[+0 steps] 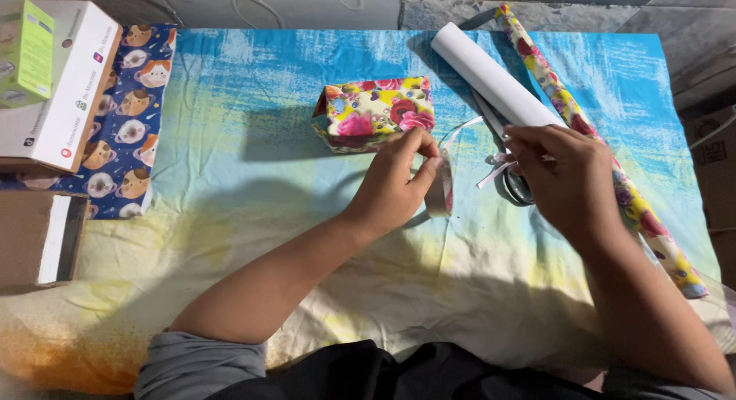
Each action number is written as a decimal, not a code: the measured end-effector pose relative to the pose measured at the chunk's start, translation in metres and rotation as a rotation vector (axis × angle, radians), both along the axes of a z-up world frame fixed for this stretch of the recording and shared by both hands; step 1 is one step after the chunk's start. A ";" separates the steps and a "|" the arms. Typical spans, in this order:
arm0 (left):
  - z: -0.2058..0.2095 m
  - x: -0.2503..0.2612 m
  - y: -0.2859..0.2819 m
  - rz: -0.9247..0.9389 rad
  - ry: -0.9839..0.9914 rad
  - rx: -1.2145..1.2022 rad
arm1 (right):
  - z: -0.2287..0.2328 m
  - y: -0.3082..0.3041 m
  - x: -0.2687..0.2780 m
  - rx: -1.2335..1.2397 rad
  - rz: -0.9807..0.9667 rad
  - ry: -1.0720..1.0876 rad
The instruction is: The person wraps a small box with floral wrapping paper, folds and tapes the edges, then ties a pink ribbon around the package.
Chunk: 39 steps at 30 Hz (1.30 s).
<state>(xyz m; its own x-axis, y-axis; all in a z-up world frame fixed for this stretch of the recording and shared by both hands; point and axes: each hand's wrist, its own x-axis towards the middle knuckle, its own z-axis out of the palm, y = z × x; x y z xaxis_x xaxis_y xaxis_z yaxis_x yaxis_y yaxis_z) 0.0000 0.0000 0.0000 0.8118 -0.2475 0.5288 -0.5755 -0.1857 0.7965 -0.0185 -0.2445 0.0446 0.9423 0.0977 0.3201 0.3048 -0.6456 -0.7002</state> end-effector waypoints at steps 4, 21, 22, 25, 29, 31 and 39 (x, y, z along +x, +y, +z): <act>0.007 0.003 -0.008 -0.045 -0.002 0.011 | -0.015 -0.032 0.020 -0.443 0.006 -0.022; -0.012 -0.002 -0.045 0.014 0.294 0.048 | -0.056 -0.024 0.001 -0.436 0.247 -0.012; -0.013 -0.003 -0.044 0.046 0.234 0.063 | -0.054 -0.026 -0.002 -0.439 0.263 0.004; -0.012 -0.001 -0.042 0.053 0.277 0.036 | -0.049 -0.035 -0.002 -0.533 0.206 0.045; -0.010 -0.003 -0.039 0.063 0.380 0.007 | -0.049 -0.051 0.011 -0.696 -0.037 0.094; -0.008 -0.004 -0.038 0.071 0.342 0.014 | -0.051 -0.053 0.018 -0.709 -0.088 0.172; -0.004 -0.003 -0.032 0.141 0.174 0.062 | -0.061 -0.055 0.031 -0.675 -0.031 0.229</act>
<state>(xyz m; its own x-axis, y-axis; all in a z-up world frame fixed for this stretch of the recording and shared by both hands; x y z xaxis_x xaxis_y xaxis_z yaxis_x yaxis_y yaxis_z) -0.0033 -0.0316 -0.0042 0.9183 -0.1531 0.3651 -0.3954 -0.3058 0.8661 0.0122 -0.2990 -0.0164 0.9841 0.1773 -0.0068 0.1729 -0.9666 -0.1890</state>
